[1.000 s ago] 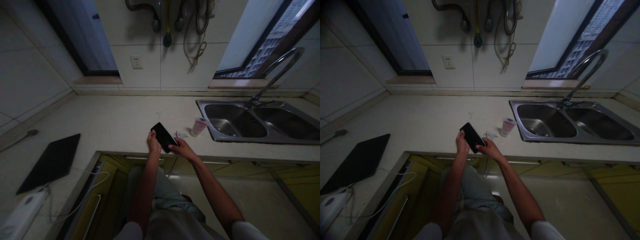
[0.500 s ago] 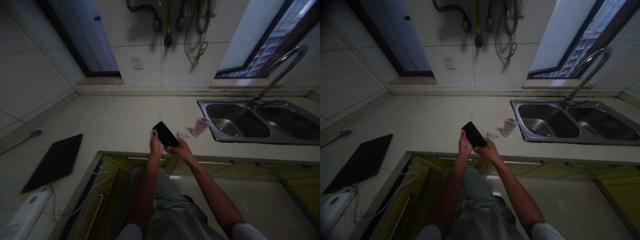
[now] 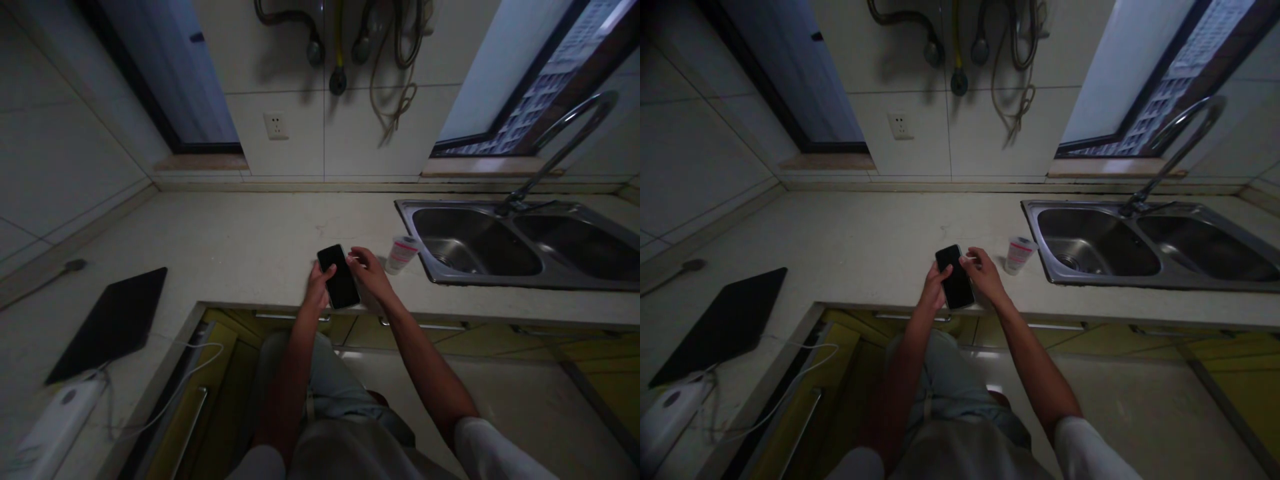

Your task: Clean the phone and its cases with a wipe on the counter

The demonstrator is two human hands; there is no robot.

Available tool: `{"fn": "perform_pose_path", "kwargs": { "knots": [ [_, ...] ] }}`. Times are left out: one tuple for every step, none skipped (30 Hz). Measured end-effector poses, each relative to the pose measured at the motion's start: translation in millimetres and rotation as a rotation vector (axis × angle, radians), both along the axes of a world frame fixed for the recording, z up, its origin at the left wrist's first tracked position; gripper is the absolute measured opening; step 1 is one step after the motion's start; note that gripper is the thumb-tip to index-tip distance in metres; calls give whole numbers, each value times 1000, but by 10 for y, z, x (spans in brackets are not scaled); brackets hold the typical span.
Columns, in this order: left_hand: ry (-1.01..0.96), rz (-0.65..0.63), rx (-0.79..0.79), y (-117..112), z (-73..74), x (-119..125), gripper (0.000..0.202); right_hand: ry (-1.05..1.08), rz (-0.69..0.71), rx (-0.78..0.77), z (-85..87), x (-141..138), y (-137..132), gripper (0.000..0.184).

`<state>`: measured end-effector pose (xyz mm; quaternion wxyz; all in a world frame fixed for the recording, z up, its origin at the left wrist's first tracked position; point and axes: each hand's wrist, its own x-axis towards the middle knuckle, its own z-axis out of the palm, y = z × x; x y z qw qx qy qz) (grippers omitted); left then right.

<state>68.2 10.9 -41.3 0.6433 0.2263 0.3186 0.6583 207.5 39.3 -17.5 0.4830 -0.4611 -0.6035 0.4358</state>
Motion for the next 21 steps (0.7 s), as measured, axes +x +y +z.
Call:
{"fn": "perform_pose_path", "kwargs": {
  "knots": [
    [27,-30,10,-3,0,4,61,23,3,-11,25,-30,71,50],
    [51,-60,18,-6,0,6,63,56,20,-44,41,-60,138,47],
    [70,-84,20,-11,1,6,66,86,35,-77,50,-91,195,43],
    [83,-95,17,-15,2,6,67,106,41,-95,51,-119,240,39],
    [93,-96,14,-19,5,6,68,126,42,-111,44,-144,272,36],
    [102,-90,14,-23,7,8,69,145,33,-119,31,-165,292,33],
    [113,-83,19,-27,10,13,68,166,20,-125,11,-185,301,31],
    [128,-79,28,-29,13,19,68,193,6,-137,-13,-202,304,30],
    [145,-76,39,-31,14,26,66,226,-10,-153,-40,-218,303,29],
    [164,-74,48,-31,11,34,65,260,-26,-171,-70,-234,303,29],
    [184,-63,50,-29,4,40,66,295,-44,-189,-101,-248,307,29],
    [202,-44,42,-25,-8,45,68,329,-63,-206,-132,-261,315,29],
    [216,-23,28,-20,-26,48,72,362,-83,-221,-162,-272,330,30],
    [229,-5,16,-14,-51,49,78,392,-102,-233,-189,-280,349,30],
    [243,11,11,-6,-82,50,82,417,-121,-242,-213,-285,372,30],
    [262,23,18,3,-117,53,85,438,-136,-249,-232,-287,396,31],
    [293,33,39,13,-155,58,86,453,-149,-255,-248,-286,420,32],
    [339,50,61,24,-193,66,85,463,-159,-258,-258,-283,441,33],
    [392,74,82,35,-230,77,84,469,-166,-259,-264,-279,459,34],
    [447,104,96,47,-262,90,82,471,-169,-258,-266,-273,471,36],
    [499,138,103,57,-288,103,78,470,-167,-256,-263,-266,476,37]
  ]
}}
